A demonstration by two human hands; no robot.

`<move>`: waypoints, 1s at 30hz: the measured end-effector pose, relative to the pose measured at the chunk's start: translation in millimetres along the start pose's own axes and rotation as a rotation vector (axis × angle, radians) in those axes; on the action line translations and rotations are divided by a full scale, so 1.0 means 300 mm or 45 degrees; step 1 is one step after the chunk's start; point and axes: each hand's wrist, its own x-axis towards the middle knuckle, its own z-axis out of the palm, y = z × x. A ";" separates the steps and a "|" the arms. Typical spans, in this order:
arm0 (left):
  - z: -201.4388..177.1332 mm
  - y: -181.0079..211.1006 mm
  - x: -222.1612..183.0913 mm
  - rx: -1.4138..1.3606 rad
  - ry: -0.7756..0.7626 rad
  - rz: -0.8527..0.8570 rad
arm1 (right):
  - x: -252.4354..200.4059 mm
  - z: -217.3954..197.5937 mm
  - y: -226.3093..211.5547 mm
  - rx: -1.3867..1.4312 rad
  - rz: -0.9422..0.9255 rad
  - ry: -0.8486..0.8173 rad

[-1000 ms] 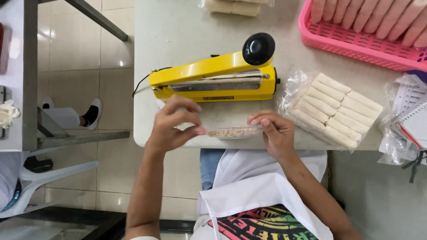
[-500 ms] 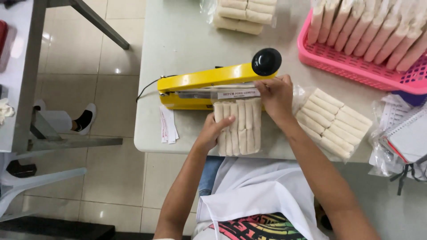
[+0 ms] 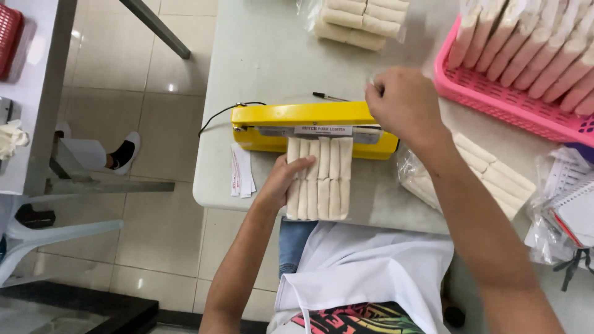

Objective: Packaging and sealing bundles of food sticks into plastic bags using a manual heat sealer.

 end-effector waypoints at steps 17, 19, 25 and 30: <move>0.023 0.010 -0.026 0.037 0.036 0.035 | -0.033 0.248 0.133 0.181 0.064 0.290; 0.028 0.025 -0.032 0.052 0.040 0.004 | -0.028 0.237 0.130 0.256 0.086 0.254; 0.041 0.044 -0.030 0.085 0.072 -0.042 | -0.012 0.272 0.135 0.258 0.078 0.343; -0.020 -0.021 0.028 0.071 0.056 -0.007 | -0.010 0.259 0.113 0.191 0.114 0.365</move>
